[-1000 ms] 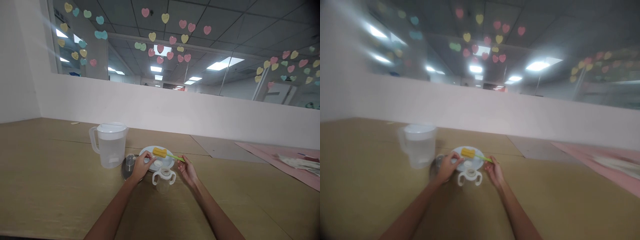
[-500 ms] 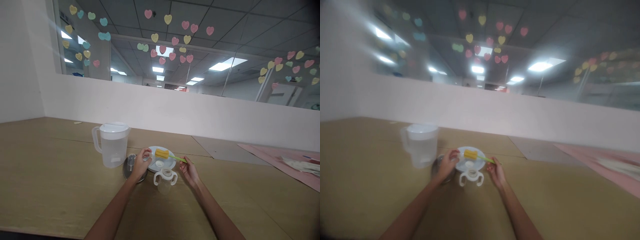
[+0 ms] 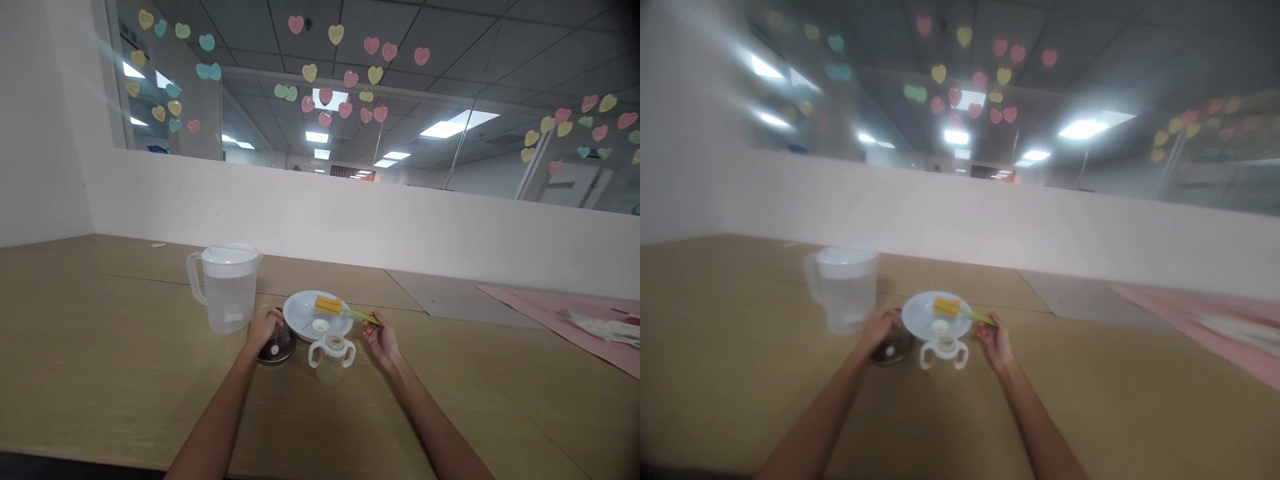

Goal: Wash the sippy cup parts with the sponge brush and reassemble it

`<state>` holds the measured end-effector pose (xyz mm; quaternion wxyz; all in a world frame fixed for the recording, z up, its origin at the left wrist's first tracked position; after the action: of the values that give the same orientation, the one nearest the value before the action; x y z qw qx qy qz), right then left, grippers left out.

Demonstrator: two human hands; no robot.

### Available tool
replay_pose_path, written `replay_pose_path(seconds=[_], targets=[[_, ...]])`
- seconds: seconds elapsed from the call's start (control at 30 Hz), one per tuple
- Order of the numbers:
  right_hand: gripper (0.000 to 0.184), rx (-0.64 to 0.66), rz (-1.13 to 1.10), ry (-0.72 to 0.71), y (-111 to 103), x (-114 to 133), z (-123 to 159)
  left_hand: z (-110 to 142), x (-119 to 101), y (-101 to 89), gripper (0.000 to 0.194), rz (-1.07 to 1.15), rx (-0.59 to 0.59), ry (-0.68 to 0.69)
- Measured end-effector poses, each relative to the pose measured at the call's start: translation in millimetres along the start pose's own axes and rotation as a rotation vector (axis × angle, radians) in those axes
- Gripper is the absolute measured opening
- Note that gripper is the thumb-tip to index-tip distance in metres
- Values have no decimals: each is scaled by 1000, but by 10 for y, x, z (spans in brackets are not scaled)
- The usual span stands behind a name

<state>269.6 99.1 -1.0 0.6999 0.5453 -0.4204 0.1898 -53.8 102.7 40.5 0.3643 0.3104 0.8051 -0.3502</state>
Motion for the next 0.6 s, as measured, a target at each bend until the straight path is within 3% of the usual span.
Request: replay_pose_path(seconds=[0.1,0.17,0.4,0.6], targets=[[15,-7,-39,79,-5,-58,1,47,-14,81,22,-40,51,25],[20,-40,-22,47,-33,-24,0,52,-5,105,22,-74,68,37],[38,-218,102,-217,-181,207,10,48,2,48,22,-233,44,63],[44,-173,297,-418,-104,273,81,71,-65,34,23,-340,47,72]])
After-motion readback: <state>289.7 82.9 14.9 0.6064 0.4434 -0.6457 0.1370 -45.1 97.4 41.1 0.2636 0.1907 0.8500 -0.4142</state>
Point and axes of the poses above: each hand's wrist, its own z-axis away from the middle knuckle, its own y-axis out of the palm, x = y × z, the point moved 9 cm from there along -z, towards the middle knuckle, and after that the axes turned 15 degrees about -x, right-handed, at the moved point
